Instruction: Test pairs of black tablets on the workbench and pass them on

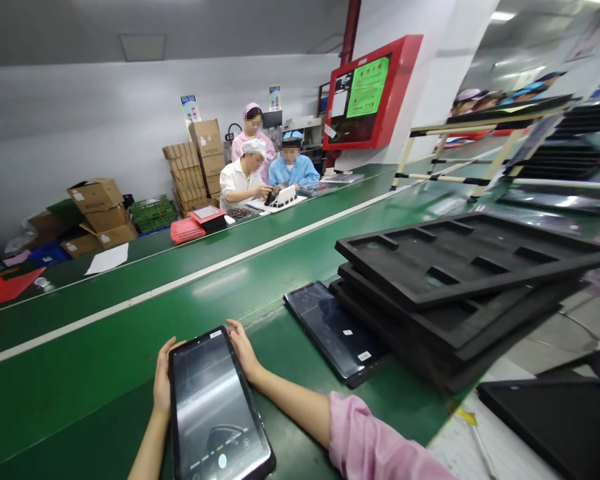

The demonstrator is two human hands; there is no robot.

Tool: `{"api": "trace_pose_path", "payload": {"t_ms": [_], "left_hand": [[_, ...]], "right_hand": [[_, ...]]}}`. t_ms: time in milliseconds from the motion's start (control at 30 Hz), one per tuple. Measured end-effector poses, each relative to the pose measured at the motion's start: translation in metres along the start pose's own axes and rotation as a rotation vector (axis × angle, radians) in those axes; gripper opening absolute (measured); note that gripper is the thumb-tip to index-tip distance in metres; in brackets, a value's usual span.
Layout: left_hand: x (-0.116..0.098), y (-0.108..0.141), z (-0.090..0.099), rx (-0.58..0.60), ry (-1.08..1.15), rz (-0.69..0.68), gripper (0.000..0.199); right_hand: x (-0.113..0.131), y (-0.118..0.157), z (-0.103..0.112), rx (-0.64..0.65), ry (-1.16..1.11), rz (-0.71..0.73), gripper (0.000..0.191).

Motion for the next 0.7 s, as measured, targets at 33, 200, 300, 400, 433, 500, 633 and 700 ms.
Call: {"api": "trace_pose_path", "payload": {"t_ms": [33, 200, 300, 400, 433, 500, 633, 700], "left_hand": [[0.0009, 0.0002, -0.0002, 0.004, 0.007, 0.005, 0.062], [0.0061, -0.0008, 0.0008, 0.029, 0.028, 0.009, 0.063], [0.0077, -0.0027, 0.0029, 0.034, 0.018, -0.009, 0.064], [0.0067, -0.0042, 0.0048, 0.024, -0.006, -0.034, 0.063], [0.0061, -0.0044, 0.0050, 0.022, -0.014, -0.040, 0.063], [0.0050, -0.0044, 0.0046, 0.026, -0.022, -0.048, 0.062], [0.0045, -0.0042, 0.0041, 0.035, -0.014, -0.050, 0.062], [0.0043, -0.0050, 0.0039, 0.039, -0.026, -0.056, 0.062]], "right_hand": [[0.0002, 0.0004, 0.0002, 0.001, 0.000, -0.004, 0.057], [-0.0007, 0.0012, 0.0025, -0.007, 0.000, -0.017, 0.058], [-0.0001, 0.0011, 0.0038, -0.021, 0.019, -0.007, 0.061], [0.0009, 0.0013, 0.0031, -0.025, 0.029, -0.003, 0.061], [0.0011, 0.0016, 0.0026, -0.025, 0.030, -0.005, 0.060], [0.0015, 0.0025, 0.0017, -0.023, 0.033, -0.009, 0.059], [0.0030, 0.0036, 0.0004, -0.020, 0.041, -0.005, 0.057], [0.0043, 0.0030, 0.0004, -0.025, 0.054, -0.009, 0.056]]}}
Point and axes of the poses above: each hand's wrist, its own y-axis away from the middle knuckle, its own z-axis out of the back of the hand, x = y × z, the point moved 7 cm from there along -y, towards the middle knuckle, and after that the axes turned 9 degrees about -y, right-handed, at the moved point
